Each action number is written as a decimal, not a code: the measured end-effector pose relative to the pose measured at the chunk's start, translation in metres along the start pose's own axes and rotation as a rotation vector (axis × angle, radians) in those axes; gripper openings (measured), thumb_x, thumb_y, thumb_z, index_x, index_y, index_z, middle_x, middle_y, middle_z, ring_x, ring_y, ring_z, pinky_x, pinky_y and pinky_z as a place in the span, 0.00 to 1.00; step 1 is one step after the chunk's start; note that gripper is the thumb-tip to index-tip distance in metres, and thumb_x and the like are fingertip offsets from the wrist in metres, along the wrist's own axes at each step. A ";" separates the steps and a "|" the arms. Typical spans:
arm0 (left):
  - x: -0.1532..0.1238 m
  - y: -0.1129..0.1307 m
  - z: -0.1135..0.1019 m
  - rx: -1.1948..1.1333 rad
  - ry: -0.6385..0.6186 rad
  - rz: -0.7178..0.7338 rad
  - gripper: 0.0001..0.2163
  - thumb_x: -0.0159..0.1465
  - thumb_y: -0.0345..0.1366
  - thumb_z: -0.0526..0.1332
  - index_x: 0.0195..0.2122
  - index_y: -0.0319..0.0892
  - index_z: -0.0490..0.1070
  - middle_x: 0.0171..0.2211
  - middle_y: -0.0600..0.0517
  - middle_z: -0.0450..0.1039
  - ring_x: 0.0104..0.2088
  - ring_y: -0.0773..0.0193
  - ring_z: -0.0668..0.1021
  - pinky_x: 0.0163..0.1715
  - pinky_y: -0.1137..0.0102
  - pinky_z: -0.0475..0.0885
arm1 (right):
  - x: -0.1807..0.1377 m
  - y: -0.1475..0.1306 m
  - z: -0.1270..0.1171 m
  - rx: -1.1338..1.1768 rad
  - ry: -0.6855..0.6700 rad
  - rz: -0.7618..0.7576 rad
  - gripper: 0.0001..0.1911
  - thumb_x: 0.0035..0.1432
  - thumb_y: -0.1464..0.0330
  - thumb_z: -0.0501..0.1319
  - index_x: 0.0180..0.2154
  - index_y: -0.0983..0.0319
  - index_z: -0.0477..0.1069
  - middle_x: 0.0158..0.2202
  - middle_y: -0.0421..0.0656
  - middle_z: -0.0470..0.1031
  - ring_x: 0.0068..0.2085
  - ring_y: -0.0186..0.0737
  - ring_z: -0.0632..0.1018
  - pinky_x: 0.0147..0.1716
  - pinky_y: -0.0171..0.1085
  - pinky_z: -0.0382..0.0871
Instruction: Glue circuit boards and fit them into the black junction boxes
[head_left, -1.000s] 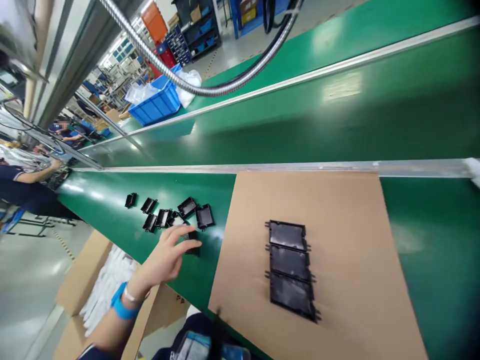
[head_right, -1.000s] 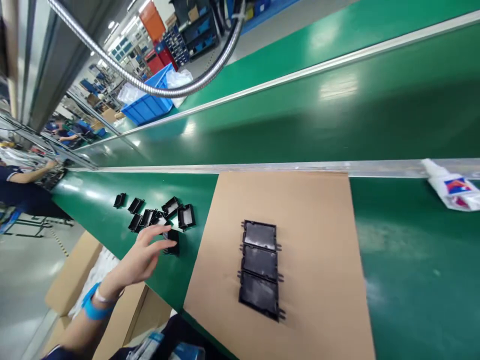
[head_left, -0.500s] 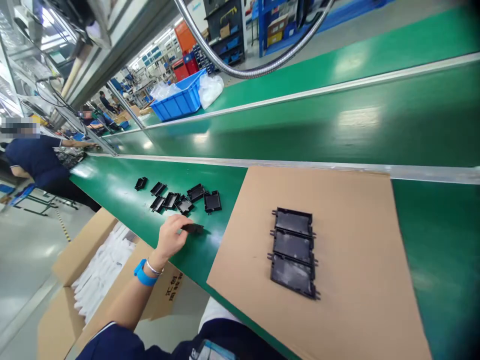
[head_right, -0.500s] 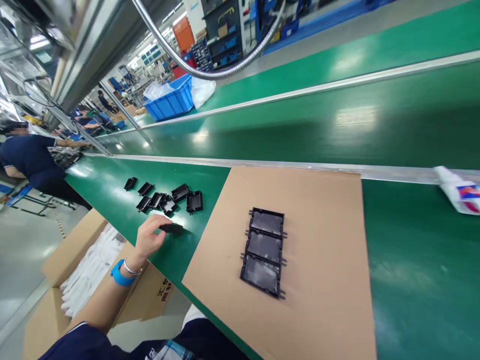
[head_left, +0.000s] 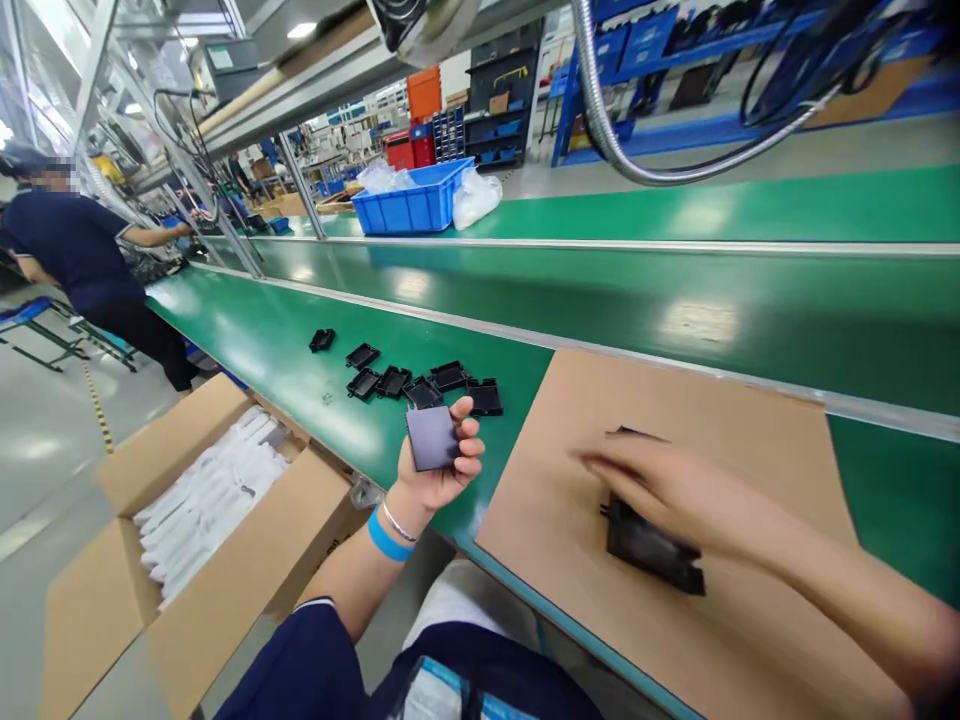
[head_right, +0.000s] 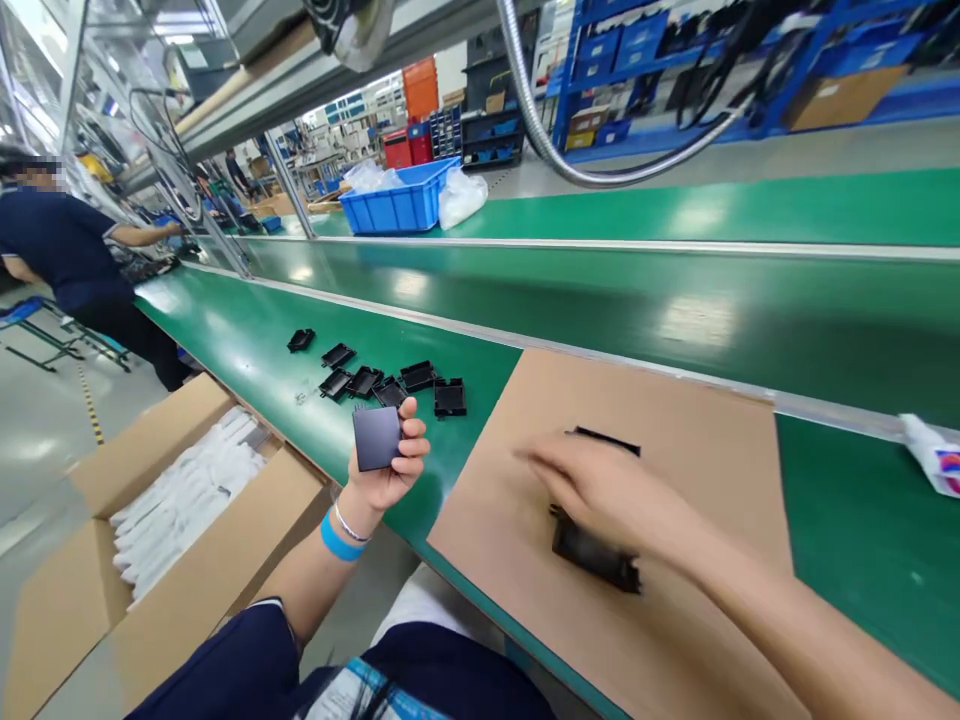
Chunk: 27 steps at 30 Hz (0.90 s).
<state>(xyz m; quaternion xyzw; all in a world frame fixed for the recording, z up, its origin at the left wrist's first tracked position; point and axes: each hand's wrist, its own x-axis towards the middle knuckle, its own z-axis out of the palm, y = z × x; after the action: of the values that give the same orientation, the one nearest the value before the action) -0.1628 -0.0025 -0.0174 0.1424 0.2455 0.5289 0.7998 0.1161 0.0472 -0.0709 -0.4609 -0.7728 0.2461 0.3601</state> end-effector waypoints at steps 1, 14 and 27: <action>0.000 -0.001 0.001 -0.018 -0.010 -0.015 0.10 0.61 0.35 0.62 0.44 0.42 0.76 0.32 0.50 0.69 0.27 0.71 0.67 0.21 0.78 0.61 | 0.028 -0.004 0.008 -0.040 -0.191 -0.092 0.13 0.62 0.62 0.60 0.47 0.55 0.77 0.47 0.47 0.77 0.44 0.46 0.77 0.46 0.48 0.72; 0.005 0.024 0.001 0.029 -0.105 -0.055 0.07 0.60 0.32 0.60 0.38 0.38 0.73 0.27 0.53 0.59 0.22 0.73 0.63 0.18 0.78 0.59 | 0.098 -0.012 0.009 0.403 -0.435 -0.084 0.29 0.62 0.41 0.50 0.34 0.61 0.68 0.27 0.44 0.71 0.29 0.40 0.74 0.33 0.42 0.71; 0.223 -0.029 0.102 1.246 0.025 0.205 0.02 0.64 0.29 0.60 0.37 0.38 0.67 0.33 0.53 0.68 0.31 0.69 0.71 0.32 0.73 0.70 | 0.035 0.034 -0.086 -0.024 -0.002 0.089 0.16 0.63 0.59 0.58 0.28 0.62 0.71 0.29 0.46 0.72 0.34 0.43 0.72 0.43 0.45 0.64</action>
<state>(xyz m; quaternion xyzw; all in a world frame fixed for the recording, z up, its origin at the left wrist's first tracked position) -0.0142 0.1931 0.0002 0.5982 0.5021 0.3622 0.5088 0.1905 0.0981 -0.0300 -0.4987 -0.7549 0.2532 0.3425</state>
